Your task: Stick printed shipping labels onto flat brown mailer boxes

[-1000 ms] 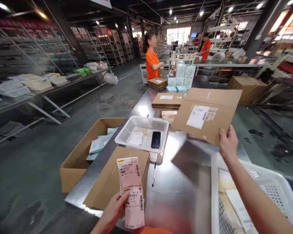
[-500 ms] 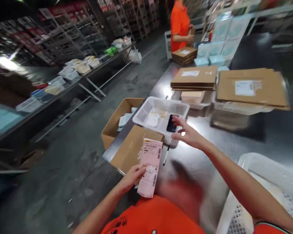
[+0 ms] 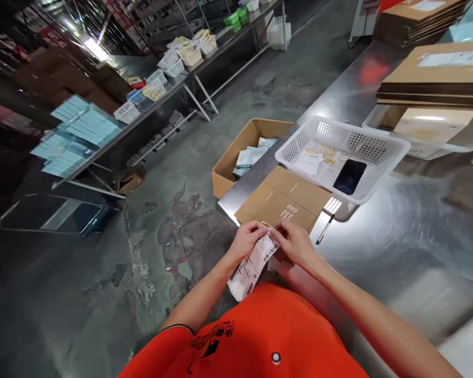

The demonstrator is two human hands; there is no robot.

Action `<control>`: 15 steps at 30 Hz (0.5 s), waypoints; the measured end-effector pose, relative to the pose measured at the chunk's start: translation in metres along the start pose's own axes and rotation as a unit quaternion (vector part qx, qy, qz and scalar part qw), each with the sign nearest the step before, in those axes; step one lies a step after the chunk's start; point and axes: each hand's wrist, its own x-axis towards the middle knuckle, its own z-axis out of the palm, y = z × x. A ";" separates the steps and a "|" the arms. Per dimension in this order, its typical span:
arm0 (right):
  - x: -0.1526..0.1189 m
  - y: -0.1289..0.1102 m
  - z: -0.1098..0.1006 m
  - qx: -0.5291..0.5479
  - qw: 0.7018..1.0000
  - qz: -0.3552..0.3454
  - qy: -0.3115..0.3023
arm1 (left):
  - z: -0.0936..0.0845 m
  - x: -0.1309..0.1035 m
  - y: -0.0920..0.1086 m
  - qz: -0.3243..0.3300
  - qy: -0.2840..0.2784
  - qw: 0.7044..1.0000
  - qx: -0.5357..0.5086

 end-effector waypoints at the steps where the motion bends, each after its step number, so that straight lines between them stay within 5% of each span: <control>1: 0.003 0.006 0.008 -0.032 0.999 0.000 0.004 | -0.003 0.002 -0.012 -0.004 0.012 1.000 0.009; 4: 0.021 0.027 0.023 -0.113 0.994 0.007 -0.004 | -0.024 0.006 -0.048 -0.036 0.033 0.998 0.035; 7: 0.053 0.045 0.022 -0.197 0.979 0.014 0.051 | -0.053 0.015 -0.080 -0.090 0.033 0.995 0.005; 10: 0.089 0.052 0.009 -0.321 0.941 0.032 0.106 | -0.084 0.022 -0.105 -0.125 0.023 0.992 -0.021; 15: 0.110 0.041 0.004 -0.490 0.862 0.086 0.098 | -0.143 0.002 -0.139 -0.223 -0.027 0.973 -0.049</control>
